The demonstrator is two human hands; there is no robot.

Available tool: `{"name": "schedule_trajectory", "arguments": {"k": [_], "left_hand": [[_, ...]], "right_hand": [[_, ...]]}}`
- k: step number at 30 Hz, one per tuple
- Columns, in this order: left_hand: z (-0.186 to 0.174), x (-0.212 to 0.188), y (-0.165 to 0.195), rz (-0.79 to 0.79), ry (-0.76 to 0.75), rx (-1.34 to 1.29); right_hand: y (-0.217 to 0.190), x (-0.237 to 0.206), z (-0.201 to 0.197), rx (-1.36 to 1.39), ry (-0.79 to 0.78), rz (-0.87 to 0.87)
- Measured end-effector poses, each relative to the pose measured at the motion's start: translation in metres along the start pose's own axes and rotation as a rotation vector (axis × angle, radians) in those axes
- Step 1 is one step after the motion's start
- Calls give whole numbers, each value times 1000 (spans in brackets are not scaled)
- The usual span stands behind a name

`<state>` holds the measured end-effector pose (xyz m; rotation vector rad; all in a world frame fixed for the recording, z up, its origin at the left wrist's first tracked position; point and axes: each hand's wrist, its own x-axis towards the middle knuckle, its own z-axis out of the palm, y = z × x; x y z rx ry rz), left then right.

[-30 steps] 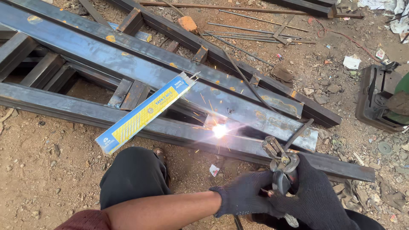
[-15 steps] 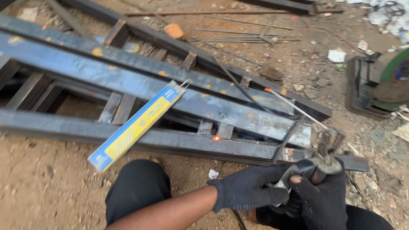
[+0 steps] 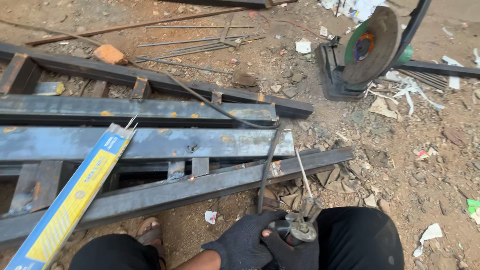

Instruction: The person welds two metal beams together using a stick welder, applying the electrode to the junction between the metal pieces.

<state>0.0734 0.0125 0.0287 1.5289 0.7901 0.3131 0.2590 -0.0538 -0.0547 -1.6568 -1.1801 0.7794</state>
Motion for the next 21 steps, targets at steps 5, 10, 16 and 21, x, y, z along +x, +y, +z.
{"name": "schedule_trajectory", "arguments": {"k": [5, 10, 16, 21], "left_hand": [[1, 17, -8, 30, 38, -121], [6, 23, -20, 21, 47, -151], [11, 37, -53, -59, 79, -111], [12, 44, -64, -151, 55, 136]], "right_hand": [[-13, 14, 13, 206, 73, 236], [-15, 15, 23, 248, 147, 308], [-19, 15, 27, 227, 146, 323], [-20, 16, 28, 280, 112, 322]]}}
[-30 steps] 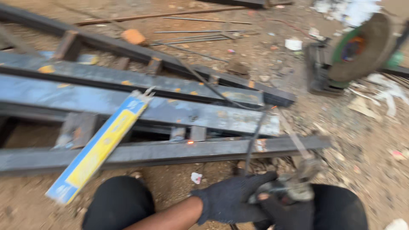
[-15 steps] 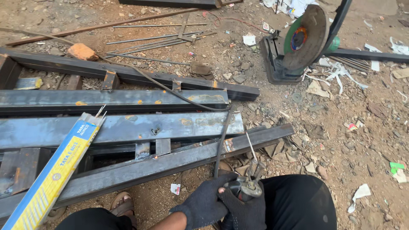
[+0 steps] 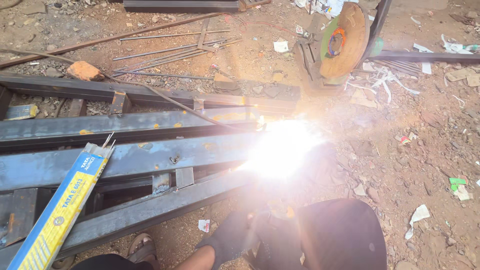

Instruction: The person welds two metal beams together using a stick welder, applying the electrode to the junction between the metal pieces.

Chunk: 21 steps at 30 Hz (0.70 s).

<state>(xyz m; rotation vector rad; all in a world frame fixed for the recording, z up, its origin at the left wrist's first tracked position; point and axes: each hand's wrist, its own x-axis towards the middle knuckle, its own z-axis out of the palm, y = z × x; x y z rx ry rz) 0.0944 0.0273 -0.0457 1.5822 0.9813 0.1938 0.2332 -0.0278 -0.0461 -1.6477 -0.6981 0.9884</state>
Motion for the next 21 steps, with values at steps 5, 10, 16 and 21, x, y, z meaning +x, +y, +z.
{"name": "schedule_trajectory", "arguments": {"k": [5, 10, 16, 21], "left_hand": [[-6, -12, 16, 240, 0, -486], [-15, -17, 27, 2, -47, -351], [-8, -12, 23, 184, -13, -352], [-16, -14, 19, 125, -32, -326]], "right_hand": [[1, 0, 5, 117, -35, -6], [4, 5, 3, 31, -25, -60], [6, 5, 3, 12, 39, -111], [-1, 4, 0, -56, -51, -82]]}}
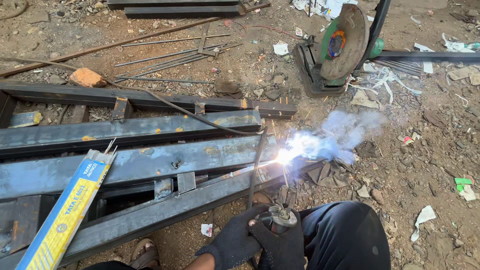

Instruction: The person welds two metal beams together using a stick welder, applying the electrode to the junction between the metal pieces.

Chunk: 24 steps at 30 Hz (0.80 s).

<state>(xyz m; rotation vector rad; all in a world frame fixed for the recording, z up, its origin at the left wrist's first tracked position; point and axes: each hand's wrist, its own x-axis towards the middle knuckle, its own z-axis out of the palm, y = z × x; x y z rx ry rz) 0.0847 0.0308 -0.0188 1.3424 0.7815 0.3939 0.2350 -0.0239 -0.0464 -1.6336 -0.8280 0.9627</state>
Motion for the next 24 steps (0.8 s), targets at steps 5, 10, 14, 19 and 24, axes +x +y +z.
{"name": "schedule_trajectory", "arguments": {"k": [5, 10, 14, 19, 24], "left_hand": [[2, -3, 1, 28, -13, -79], [4, -1, -1, 108, 16, -99], [1, -1, 2, 67, 5, -79], [-3, -1, 11, -174, -42, -28], [-2, -2, 11, -65, -5, 26]], "right_hand": [[-3, 2, 1, 3, 3, 11], [-1, 2, 0, -138, 12, 5], [1, 3, 3, -125, 70, -5], [4, 7, 0, -223, 27, 114], [16, 10, -1, -108, 25, 47]]}}
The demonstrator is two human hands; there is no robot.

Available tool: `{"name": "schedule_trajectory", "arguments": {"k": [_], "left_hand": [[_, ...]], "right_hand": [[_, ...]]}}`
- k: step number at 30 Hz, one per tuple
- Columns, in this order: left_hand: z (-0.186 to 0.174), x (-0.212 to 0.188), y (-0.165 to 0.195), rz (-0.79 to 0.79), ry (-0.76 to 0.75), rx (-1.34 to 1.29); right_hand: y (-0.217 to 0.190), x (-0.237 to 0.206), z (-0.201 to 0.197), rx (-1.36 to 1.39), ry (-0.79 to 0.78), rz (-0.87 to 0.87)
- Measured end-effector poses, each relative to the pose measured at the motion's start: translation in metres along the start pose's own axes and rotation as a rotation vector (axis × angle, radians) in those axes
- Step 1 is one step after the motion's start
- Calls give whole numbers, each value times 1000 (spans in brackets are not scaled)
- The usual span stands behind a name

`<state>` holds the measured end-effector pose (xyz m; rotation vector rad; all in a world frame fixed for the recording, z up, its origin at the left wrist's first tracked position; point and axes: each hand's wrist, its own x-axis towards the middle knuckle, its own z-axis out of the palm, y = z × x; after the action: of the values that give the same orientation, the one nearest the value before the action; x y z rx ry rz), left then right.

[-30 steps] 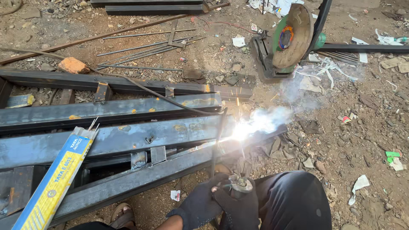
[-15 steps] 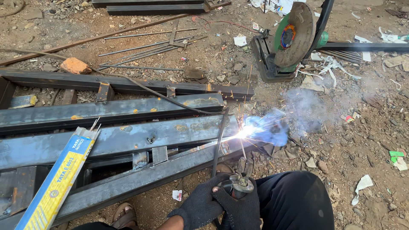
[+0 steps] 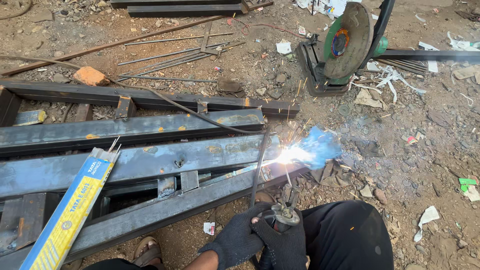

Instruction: The person welds two metal beams together using a stick welder, applying the electrode to the junction between the metal pieces.

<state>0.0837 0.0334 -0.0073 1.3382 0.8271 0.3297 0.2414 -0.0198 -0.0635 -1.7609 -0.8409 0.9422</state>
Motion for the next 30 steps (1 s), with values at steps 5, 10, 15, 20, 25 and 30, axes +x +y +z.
{"name": "schedule_trajectory", "arguments": {"k": [5, 10, 15, 20, 25, 30], "left_hand": [[-1, 1, 0, -56, -11, -1], [-1, -2, 6, -42, -8, 14], [2, -8, 11, 197, 96, 118], [-4, -9, 10, 157, -4, 34], [-7, -7, 10, -107, -41, 42], [-7, -6, 8, -108, -43, 9]], "right_hand": [[10, 4, 1, -92, 24, 9], [-2, 3, -1, -122, 4, 38], [-20, -17, 0, 288, -132, -12], [-20, -23, 9, 11, 160, -101], [-8, -10, 10, -159, 105, 74], [-2, -6, 10, -132, 111, 131]]}}
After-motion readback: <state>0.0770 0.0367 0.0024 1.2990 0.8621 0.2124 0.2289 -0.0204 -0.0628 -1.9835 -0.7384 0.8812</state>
